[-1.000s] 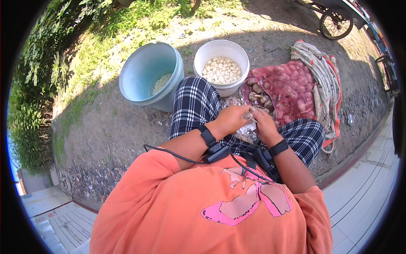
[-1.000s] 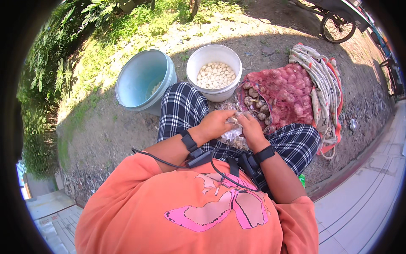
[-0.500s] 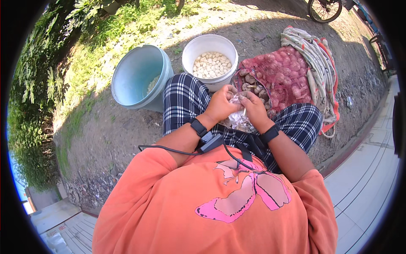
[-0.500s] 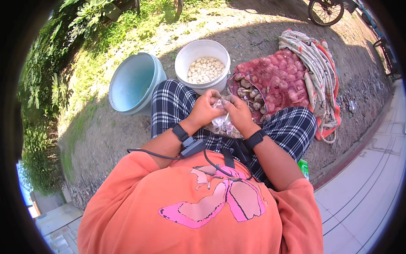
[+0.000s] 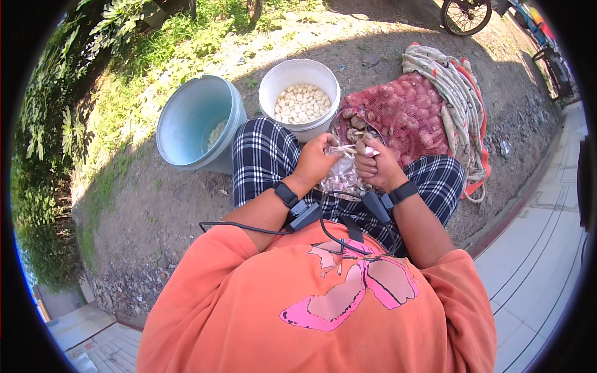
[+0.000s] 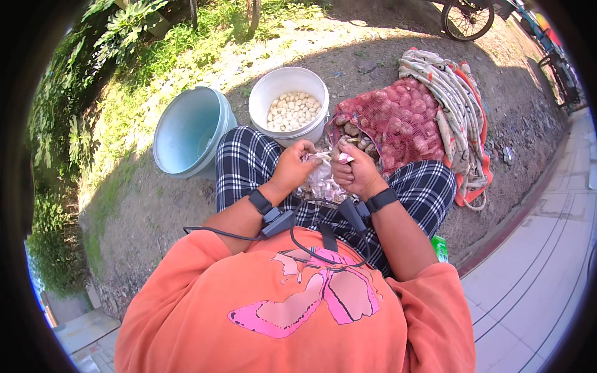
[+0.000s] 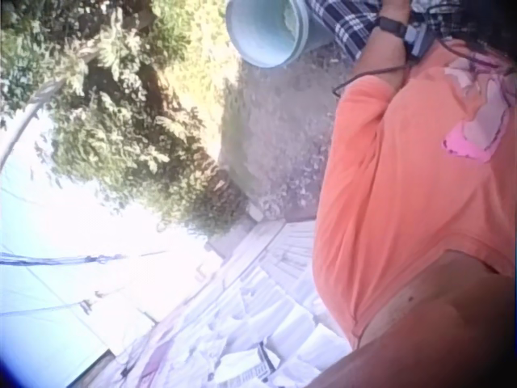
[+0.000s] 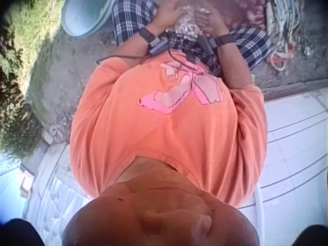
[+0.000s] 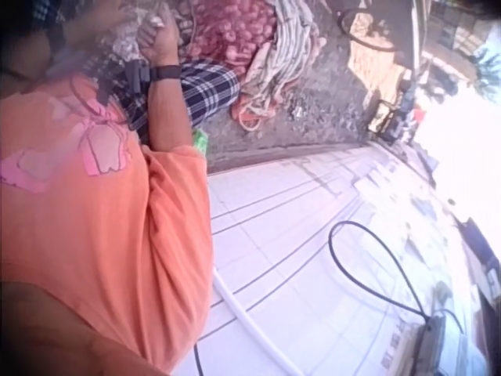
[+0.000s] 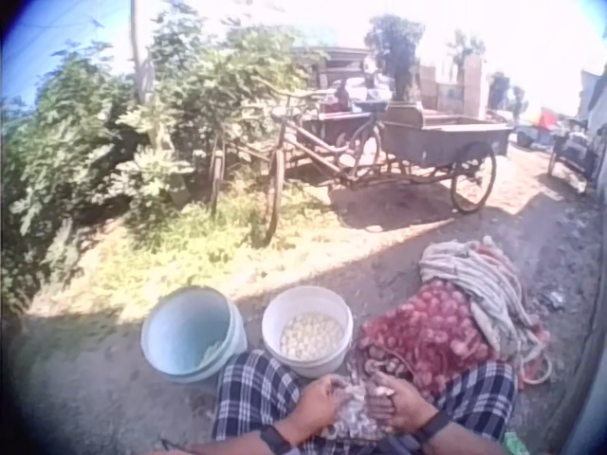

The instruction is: Peeling garlic bulbs and cloves by hand into a bucket while sitting outdoors.

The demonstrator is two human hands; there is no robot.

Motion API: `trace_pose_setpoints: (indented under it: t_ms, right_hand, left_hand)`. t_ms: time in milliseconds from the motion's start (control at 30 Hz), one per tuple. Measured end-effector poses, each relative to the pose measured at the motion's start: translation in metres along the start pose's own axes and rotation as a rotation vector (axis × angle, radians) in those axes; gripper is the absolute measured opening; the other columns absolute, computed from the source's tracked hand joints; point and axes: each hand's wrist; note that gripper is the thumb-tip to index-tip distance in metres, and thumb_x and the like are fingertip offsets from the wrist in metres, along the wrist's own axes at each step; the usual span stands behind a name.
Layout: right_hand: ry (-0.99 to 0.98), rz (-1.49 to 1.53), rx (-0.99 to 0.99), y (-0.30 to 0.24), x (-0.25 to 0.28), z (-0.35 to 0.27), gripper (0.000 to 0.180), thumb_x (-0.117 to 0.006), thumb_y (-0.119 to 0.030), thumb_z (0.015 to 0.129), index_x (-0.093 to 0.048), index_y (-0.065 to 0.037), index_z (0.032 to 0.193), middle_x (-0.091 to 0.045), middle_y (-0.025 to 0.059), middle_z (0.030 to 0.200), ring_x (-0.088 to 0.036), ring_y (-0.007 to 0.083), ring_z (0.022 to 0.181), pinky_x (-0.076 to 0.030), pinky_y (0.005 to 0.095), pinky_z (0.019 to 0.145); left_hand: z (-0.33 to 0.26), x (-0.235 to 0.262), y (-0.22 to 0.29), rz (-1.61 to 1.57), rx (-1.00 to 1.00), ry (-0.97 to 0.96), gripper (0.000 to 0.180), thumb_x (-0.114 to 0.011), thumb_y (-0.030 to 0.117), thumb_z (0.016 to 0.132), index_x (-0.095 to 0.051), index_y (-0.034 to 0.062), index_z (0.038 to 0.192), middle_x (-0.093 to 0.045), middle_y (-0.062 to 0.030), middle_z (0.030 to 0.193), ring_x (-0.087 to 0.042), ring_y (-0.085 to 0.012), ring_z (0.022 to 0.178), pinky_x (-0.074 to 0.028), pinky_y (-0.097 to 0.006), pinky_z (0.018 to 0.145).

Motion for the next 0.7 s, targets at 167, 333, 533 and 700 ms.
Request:
trace_pose_setpoints:
  t_ms: [167,333,533,700]
  right_hand:
    - [0.315,-0.213,0.129,-0.021,-0.018,-0.014,0.032,-0.040,-0.035,0.088,-0.049,-0.007,0.077,-0.034,-0.0039,0.055,-0.028,0.0041,0.043,-0.023,0.0174,0.037]
    - [0.310,-0.395,-0.008,-0.004,-0.009,0.001,0.010,-0.048,-0.015,0.080,-0.052,-0.008,0.087,-0.042,-0.0034,0.063,-0.033,0.0056,0.049,-0.024,0.0187,0.043]
    - [0.212,-0.283,-0.252,0.003,-0.005,0.005,0.014,-0.047,-0.024,0.085,-0.046,-0.010,0.079,-0.037,-0.0032,0.057,-0.026,0.0035,0.042,-0.018,0.0170,0.036]
    - [0.416,-0.704,-0.046,0.012,0.002,0.002,0.022,-0.046,-0.031,0.085,-0.052,-0.009,0.086,-0.048,-0.0012,0.066,-0.036,0.0073,0.048,-0.028,0.0208,0.043]
  left_hand:
    - [-0.001,-0.003,0.003,0.492,-0.027,-0.084,0.050,-0.067,0.005,0.061,-0.045,0.0020,0.107,-0.053,-0.0123,0.097,-0.051,-0.0230,0.093,-0.040,-0.029,0.081]
    - [0.002,-0.002,0.034,0.375,-0.208,-0.194,0.059,-0.066,0.016,0.067,-0.041,0.0081,0.119,-0.041,-0.0155,0.117,-0.040,-0.0281,0.110,-0.031,-0.033,0.093]
    - [-0.011,0.005,0.010,0.235,-0.205,-0.301,0.032,-0.056,0.018,0.080,-0.052,0.0041,0.109,-0.050,-0.0138,0.114,-0.045,-0.0238,0.108,-0.032,-0.032,0.093]
    - [-0.020,0.000,0.024,0.276,-0.025,-0.084,0.029,-0.063,0.016,0.073,-0.059,0.0018,0.098,-0.060,-0.0108,0.083,-0.057,-0.0188,0.071,-0.045,-0.028,0.063]
Point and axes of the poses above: each hand's wrist, its own z-axis towards the middle knuckle, its own x-axis out of the back of the hand, y = z × x
